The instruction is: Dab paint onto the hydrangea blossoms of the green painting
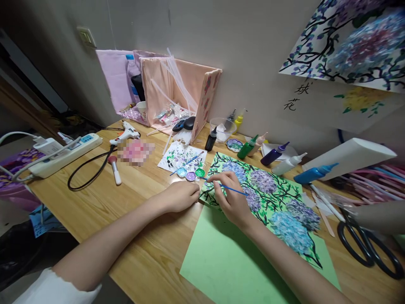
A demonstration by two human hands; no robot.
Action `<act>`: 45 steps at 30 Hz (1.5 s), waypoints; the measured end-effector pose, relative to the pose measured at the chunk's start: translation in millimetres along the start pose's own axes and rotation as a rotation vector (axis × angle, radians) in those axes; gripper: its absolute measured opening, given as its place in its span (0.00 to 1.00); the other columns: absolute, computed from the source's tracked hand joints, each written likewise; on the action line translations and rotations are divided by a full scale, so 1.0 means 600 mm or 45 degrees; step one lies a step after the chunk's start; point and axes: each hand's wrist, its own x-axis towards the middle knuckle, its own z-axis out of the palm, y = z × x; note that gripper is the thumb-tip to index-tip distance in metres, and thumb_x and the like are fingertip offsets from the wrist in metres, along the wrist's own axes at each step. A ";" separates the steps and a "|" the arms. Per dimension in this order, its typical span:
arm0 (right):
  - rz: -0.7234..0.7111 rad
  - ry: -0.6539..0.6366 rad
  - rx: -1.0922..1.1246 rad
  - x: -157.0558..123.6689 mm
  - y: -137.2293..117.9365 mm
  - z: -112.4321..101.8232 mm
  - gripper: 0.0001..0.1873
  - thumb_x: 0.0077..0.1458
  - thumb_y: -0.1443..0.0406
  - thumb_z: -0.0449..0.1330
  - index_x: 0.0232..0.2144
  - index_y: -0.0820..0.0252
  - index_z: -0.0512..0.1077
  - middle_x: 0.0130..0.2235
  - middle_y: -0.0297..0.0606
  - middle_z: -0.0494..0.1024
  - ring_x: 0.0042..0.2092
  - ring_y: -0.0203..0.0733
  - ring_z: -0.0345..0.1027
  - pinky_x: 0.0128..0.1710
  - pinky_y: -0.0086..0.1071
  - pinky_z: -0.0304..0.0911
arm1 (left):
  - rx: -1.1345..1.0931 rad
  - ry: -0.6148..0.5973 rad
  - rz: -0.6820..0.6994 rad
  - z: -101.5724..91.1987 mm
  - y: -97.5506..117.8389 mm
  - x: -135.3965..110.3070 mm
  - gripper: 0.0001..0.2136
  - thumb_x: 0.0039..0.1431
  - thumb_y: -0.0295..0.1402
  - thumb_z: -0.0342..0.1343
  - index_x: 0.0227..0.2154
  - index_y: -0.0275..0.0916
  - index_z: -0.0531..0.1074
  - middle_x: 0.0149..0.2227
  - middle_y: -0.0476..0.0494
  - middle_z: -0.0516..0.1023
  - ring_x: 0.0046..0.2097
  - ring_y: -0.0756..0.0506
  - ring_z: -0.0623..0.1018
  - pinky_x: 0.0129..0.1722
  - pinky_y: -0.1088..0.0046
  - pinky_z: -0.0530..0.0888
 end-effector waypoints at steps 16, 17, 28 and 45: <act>-0.014 0.192 -0.158 -0.081 0.037 -0.043 0.08 0.49 0.73 0.53 0.30 0.56 0.67 0.29 0.34 0.76 0.35 0.42 0.63 0.38 0.38 0.59 | -0.062 -0.034 -0.049 -0.002 0.002 0.005 0.16 0.62 0.38 0.37 0.24 0.38 0.64 0.28 0.46 0.72 0.30 0.48 0.68 0.29 0.74 0.61; -0.007 0.188 -0.152 -0.080 0.037 -0.043 0.08 0.49 0.72 0.53 0.30 0.56 0.67 0.29 0.34 0.75 0.36 0.42 0.63 0.38 0.38 0.59 | -0.066 -0.036 -0.047 -0.002 0.001 0.005 0.16 0.62 0.38 0.37 0.24 0.38 0.64 0.29 0.46 0.72 0.30 0.48 0.69 0.29 0.74 0.61; 0.002 0.136 -0.121 -0.080 0.038 -0.042 0.08 0.50 0.72 0.52 0.31 0.56 0.67 0.29 0.34 0.75 0.35 0.42 0.62 0.37 0.38 0.59 | -0.083 -0.056 -0.081 -0.001 0.002 0.007 0.16 0.62 0.39 0.38 0.26 0.38 0.65 0.32 0.45 0.73 0.33 0.48 0.70 0.32 0.74 0.63; -0.014 0.158 -0.110 -0.082 0.038 -0.044 0.08 0.50 0.73 0.52 0.31 0.57 0.66 0.29 0.35 0.74 0.36 0.43 0.61 0.38 0.38 0.59 | -0.058 -0.053 -0.039 0.000 0.000 0.007 0.15 0.62 0.38 0.37 0.25 0.39 0.62 0.31 0.46 0.72 0.32 0.48 0.69 0.31 0.74 0.62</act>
